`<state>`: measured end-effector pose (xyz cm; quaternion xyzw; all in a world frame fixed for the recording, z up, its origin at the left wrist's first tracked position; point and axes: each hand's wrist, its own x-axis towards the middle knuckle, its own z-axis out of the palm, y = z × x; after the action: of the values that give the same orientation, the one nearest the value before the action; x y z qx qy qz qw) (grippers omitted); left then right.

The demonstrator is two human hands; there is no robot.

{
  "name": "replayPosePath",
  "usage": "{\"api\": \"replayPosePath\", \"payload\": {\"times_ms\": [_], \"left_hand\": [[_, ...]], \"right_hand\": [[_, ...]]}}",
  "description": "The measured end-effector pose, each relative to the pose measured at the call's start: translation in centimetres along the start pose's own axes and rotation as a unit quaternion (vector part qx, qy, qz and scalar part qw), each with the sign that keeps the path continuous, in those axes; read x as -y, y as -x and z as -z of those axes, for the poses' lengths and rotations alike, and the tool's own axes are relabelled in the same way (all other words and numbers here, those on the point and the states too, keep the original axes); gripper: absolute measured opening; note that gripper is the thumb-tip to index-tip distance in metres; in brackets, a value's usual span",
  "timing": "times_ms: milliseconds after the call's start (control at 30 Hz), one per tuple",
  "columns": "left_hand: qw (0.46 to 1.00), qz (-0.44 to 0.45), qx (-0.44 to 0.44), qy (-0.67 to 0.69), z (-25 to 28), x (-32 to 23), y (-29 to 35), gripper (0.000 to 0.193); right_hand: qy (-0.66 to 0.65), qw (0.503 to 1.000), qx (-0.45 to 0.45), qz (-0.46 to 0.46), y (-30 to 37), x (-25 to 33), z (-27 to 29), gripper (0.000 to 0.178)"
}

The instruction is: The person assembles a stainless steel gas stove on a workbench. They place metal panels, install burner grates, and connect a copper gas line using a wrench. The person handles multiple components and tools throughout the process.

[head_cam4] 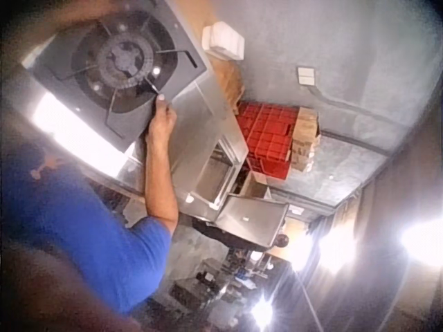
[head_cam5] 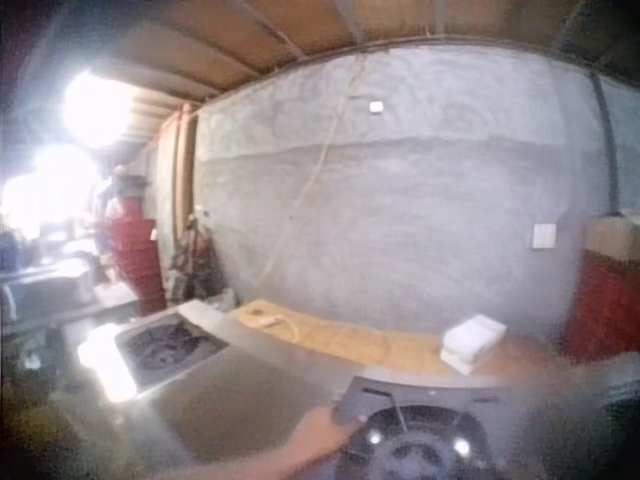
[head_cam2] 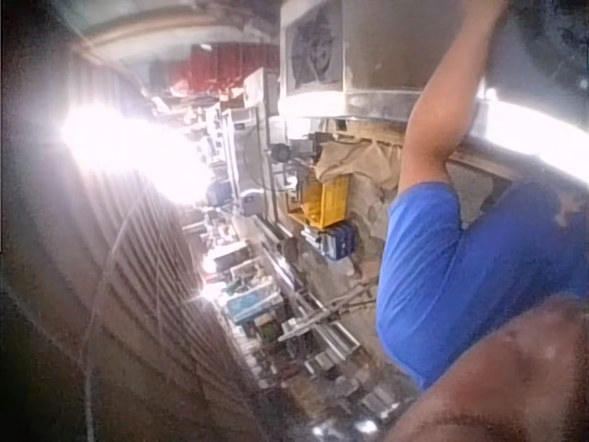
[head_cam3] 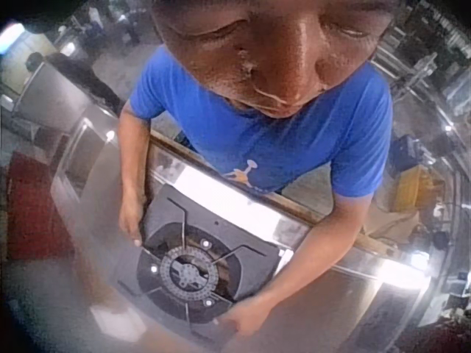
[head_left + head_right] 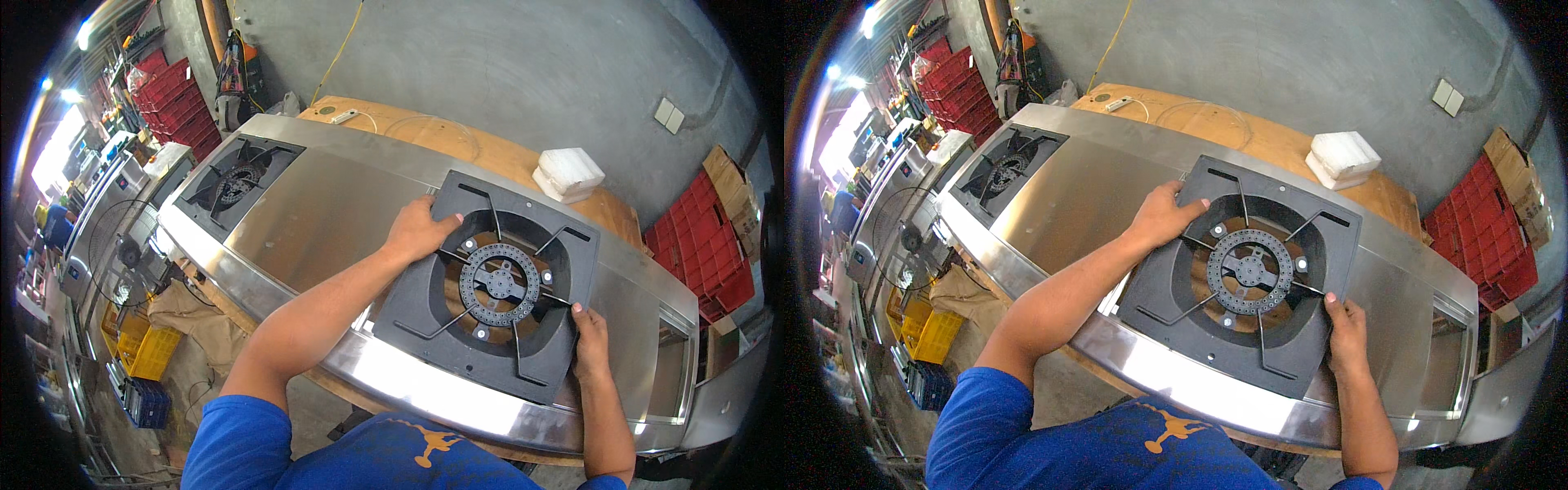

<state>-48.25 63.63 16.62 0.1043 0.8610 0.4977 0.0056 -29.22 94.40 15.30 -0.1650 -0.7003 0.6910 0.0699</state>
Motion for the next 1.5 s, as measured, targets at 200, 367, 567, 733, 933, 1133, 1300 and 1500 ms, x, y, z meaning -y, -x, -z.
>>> {"api": "replayPosePath", "payload": {"times_ms": [200,367,567,733,933,1133,1300,1500], "left_hand": [[0.997,-0.054,-0.021,-0.041,-0.3,0.1,0.3,0.073],[0.998,-0.043,-0.008,-0.043,-0.5,0.4,0.2,0.077],[0.998,-0.033,0.008,-0.056,-0.3,0.1,0.3,0.079],[0.996,-0.061,0.034,-0.064,0.0,-0.8,1.1,0.085],[0.968,-0.089,0.16,-0.171,1.5,-1.3,1.2,0.066],[0.929,-0.17,0.15,-0.292,1.6,-1.8,1.6,0.039],[0.898,-0.211,0.141,-0.359,1.8,-3.0,2.4,0.033],[0.9,-0.217,0.15,-0.347,3.1,-3.3,2.7,0.035]], "right_hand": [[0.005,1.0,-0.012,-0.011,0.0,0.2,-0.2,0.04],[0.005,1.0,-0.005,-0.017,0.0,0.5,0.0,0.041],[0.021,0.999,-0.03,-0.038,-0.2,0.3,0.1,0.039],[0.045,0.997,0.001,-0.061,0.0,1.2,0.0,0.039],[0.075,0.991,0.066,-0.089,-0.2,2.6,-0.1,0.032],[0.083,0.99,0.065,-0.091,-0.2,2.8,-0.3,0.032],[0.069,0.993,0.055,-0.08,0.5,3.2,-0.9,0.035],[0.025,0.996,0.077,-0.044,1.4,2.9,-2.0,0.043]]}}
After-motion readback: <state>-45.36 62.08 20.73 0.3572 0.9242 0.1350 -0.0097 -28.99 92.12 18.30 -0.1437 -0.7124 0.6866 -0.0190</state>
